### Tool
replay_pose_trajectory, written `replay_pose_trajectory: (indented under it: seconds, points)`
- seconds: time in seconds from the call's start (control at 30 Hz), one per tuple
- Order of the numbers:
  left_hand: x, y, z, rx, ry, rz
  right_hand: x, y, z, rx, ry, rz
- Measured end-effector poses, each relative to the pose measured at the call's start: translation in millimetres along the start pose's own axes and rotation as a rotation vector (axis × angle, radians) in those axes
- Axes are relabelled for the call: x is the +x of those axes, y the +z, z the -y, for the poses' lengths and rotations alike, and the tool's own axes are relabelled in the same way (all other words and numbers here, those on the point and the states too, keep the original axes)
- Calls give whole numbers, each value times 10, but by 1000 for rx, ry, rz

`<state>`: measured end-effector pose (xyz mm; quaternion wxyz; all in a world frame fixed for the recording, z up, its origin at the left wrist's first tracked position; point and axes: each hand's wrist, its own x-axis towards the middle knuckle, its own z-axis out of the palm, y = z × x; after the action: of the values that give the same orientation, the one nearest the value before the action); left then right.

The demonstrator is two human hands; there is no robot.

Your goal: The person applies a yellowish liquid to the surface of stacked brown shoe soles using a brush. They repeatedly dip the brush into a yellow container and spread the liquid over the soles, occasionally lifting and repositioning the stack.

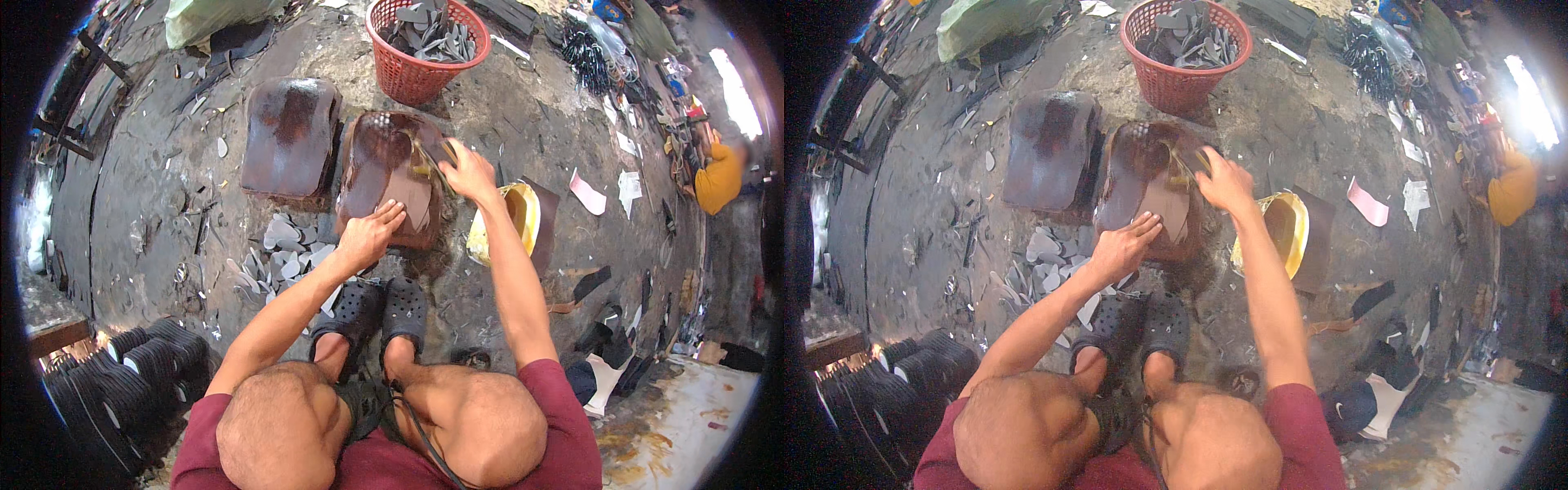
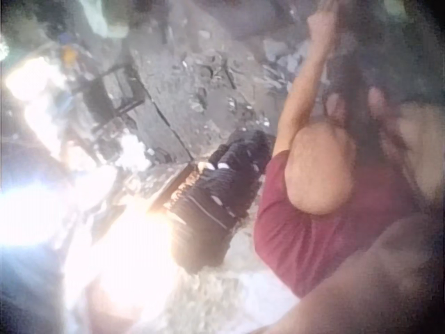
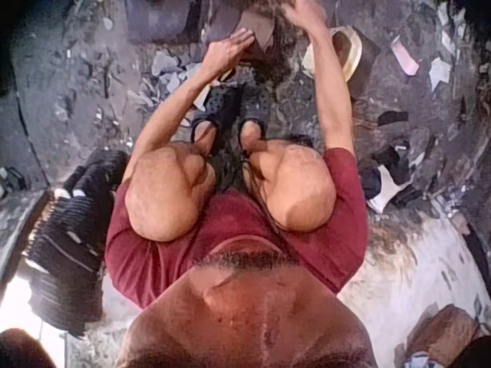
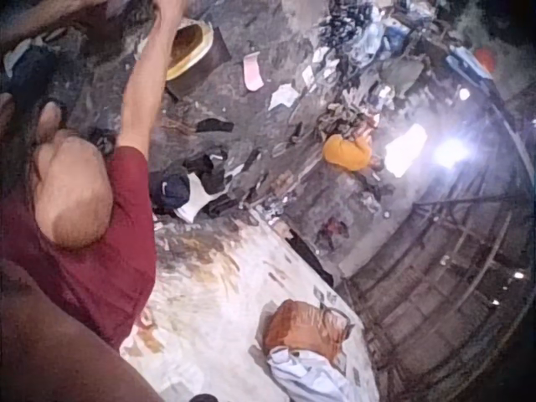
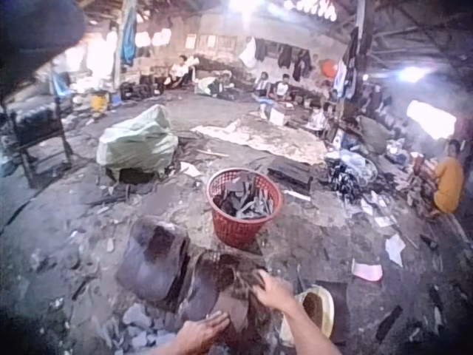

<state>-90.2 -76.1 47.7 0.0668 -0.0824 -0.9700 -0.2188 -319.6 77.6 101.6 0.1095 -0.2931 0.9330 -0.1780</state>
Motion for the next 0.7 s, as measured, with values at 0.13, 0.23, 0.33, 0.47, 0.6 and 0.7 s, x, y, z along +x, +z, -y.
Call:
replay_pose_trajectory:
  seconds: [0.13,0.23,0.33,0.47,0.6,0.7]
  points:
    - [-79,36,-95,-47,-46,-68,10,107,239,-8,-75,77]
    - [-257,-67,-45,-143,-56,-162,-507,75,289,32,-166,143]
    - [-365,-177,-8,-213,-203,-480,-970,202,240,68,-325,23]
    - [-441,-154,80,-305,-403,-594,-1463,322,380,0,-346,-14]
    - [-506,-166,95,-316,-405,-572,-1576,356,438,185,-291,56]
    - [-540,-186,-18,-361,-390,-421,-1099,65,514,406,-253,-118]
